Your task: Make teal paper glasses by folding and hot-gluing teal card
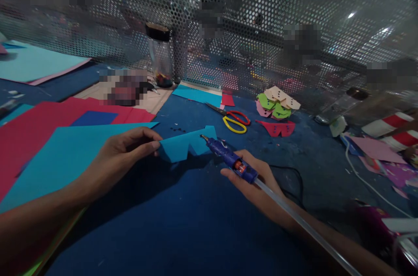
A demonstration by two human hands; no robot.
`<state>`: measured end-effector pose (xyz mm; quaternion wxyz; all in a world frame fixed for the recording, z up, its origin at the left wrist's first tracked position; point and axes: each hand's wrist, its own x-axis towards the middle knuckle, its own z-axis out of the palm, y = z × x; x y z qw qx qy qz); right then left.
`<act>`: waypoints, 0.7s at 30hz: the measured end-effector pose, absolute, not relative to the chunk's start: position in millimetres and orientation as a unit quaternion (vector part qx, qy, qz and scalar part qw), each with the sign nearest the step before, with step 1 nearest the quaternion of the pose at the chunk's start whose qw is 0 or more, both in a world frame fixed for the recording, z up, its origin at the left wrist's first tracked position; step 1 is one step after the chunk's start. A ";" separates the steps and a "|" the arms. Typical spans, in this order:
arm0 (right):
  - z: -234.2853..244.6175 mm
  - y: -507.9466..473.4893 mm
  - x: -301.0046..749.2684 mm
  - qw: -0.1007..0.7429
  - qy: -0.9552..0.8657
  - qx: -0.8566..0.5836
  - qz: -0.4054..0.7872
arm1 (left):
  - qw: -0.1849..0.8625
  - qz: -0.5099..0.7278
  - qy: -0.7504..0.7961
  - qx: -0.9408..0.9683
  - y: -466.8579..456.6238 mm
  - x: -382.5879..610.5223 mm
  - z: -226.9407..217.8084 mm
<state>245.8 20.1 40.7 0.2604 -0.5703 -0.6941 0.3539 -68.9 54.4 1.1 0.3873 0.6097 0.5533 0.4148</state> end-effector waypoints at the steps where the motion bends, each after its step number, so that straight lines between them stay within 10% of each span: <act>1: 40.8 20.0 245.7 0.256 -0.693 -0.572 0.357 | 0.386 0.416 0.552 0.611 54.5 -69.4 0.2; 21: 40.9 17.2 246.6 0.289 -0.698 -0.551 0.354 | 0.400 0.403 0.551 0.612 55.1 -71.6 0.4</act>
